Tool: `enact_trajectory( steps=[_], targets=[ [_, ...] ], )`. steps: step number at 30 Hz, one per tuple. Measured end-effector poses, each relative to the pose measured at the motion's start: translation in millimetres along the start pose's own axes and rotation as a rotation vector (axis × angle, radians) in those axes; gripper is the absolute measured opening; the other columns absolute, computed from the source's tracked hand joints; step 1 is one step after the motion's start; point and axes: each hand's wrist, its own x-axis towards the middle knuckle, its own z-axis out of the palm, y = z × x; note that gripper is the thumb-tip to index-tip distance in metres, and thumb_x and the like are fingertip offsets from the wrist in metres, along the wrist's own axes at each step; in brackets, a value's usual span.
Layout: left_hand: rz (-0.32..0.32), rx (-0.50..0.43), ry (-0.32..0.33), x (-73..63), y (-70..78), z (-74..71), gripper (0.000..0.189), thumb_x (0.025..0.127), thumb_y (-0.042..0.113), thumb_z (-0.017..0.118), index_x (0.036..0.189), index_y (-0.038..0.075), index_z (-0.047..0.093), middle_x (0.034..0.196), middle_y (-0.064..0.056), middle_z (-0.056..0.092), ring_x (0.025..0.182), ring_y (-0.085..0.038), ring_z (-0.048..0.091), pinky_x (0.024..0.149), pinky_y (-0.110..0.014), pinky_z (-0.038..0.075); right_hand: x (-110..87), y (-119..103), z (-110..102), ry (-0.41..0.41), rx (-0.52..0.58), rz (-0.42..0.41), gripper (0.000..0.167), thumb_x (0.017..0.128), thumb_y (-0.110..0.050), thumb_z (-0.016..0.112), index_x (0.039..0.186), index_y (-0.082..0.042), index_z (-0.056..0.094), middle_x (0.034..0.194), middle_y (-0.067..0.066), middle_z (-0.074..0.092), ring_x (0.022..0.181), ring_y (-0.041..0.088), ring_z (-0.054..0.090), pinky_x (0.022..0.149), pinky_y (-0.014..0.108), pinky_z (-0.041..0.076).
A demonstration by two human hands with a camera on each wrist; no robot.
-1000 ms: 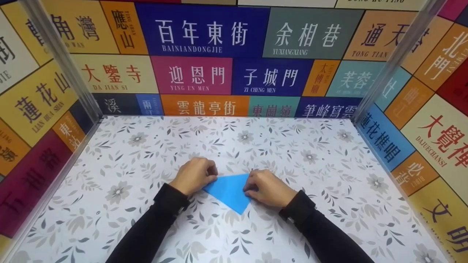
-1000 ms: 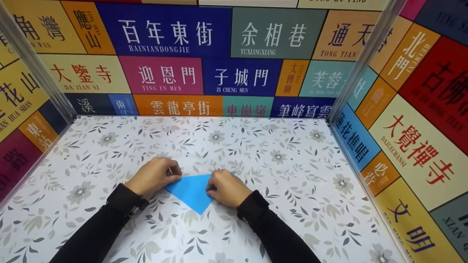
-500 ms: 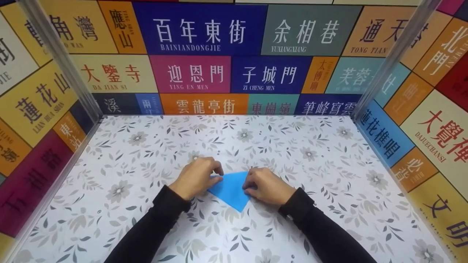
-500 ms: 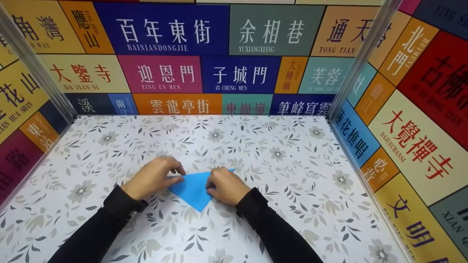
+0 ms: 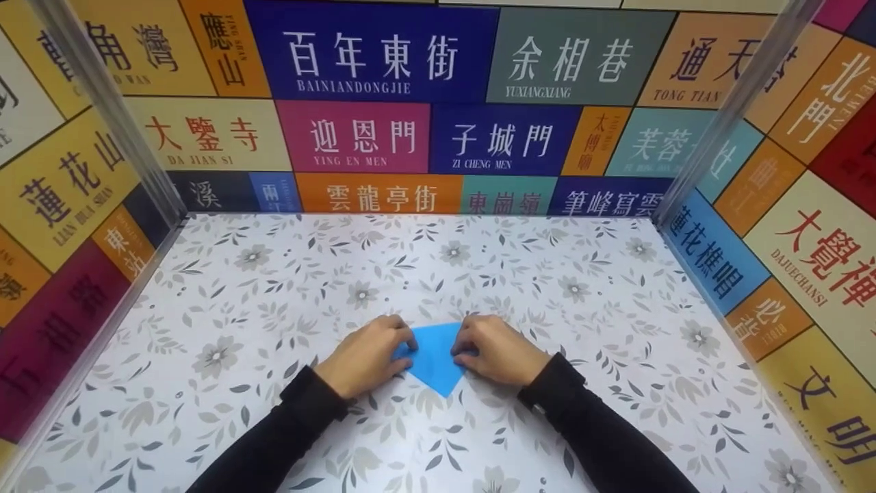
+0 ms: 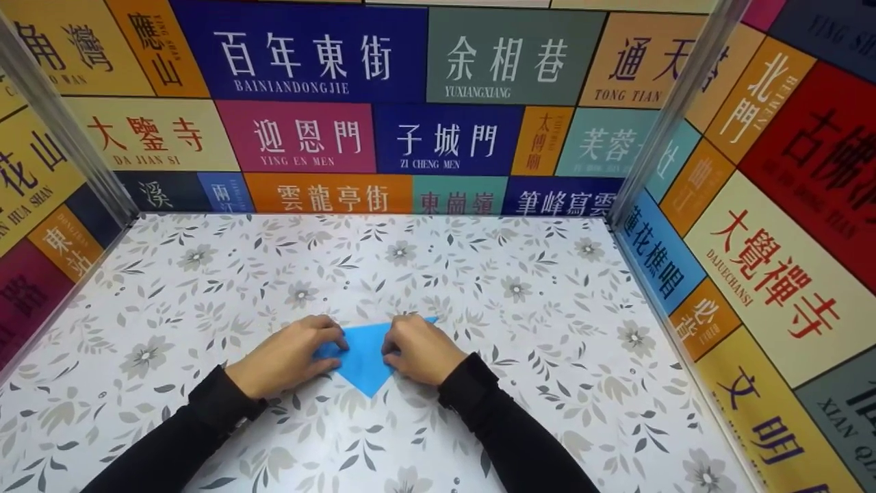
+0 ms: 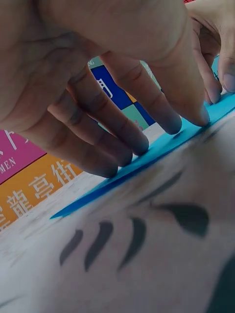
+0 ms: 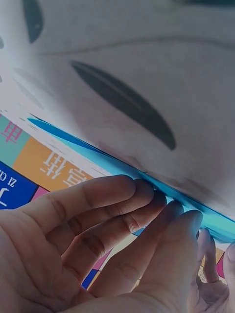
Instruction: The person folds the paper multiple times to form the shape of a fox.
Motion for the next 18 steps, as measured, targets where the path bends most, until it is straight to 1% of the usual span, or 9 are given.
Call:
enact_trajectory(
  steps=[4,10,14,18],
  targets=[
    [-0.001,-0.009,-0.002,-1.0,-1.7,1.1,0.02,0.098,0.015,0.094,0.115,0.009,0.085,0.116,-0.009,0.077,0.111,-0.032,0.076,0.096,-0.05,0.069,-0.1,-0.1,0.3,-0.014,0.006,0.018,0.01,0.097,-0.008,0.092,0.106,-0.009,0.092,0.102,0.006,0.08,0.094,0.021,0.076,0.087,0.036,0.068],
    [-0.036,-0.038,-0.015,-3.0,-2.5,2.0,0.024,0.099,0.018,0.094,0.119,0.009,0.085,0.122,-0.01,0.079,0.117,-0.034,0.077,0.102,-0.052,0.069,-0.1,-0.9,0.8,-0.024,0.006,0.03,0.009,0.098,-0.01,0.092,0.107,-0.01,0.092,0.103,0.005,0.08,0.095,0.019,0.075,0.088,0.035,0.068],
    [-0.03,-0.047,-0.005,-3.0,-3.2,2.5,0.026,0.098,0.018,0.094,0.121,0.009,0.086,0.124,-0.011,0.079,0.118,-0.035,0.077,0.104,-0.053,0.068,-1.0,-5.1,-0.6,-0.024,0.008,0.029,0.009,0.098,-0.01,0.092,0.107,-0.01,0.092,0.103,0.005,0.08,0.095,0.019,0.076,0.089,0.034,0.068],
    [-0.02,-0.045,0.001,-1.5,-4.1,2.2,0.028,0.098,0.018,0.094,0.123,0.009,0.086,0.127,-0.012,0.08,0.12,-0.036,0.077,0.106,-0.054,0.068,-1.6,-13.0,-2.9,-0.026,0.003,0.008,0.008,0.099,-0.01,0.092,0.107,-0.011,0.092,0.103,0.004,0.081,0.095,0.018,0.076,0.088,0.033,0.068]
  ],
)
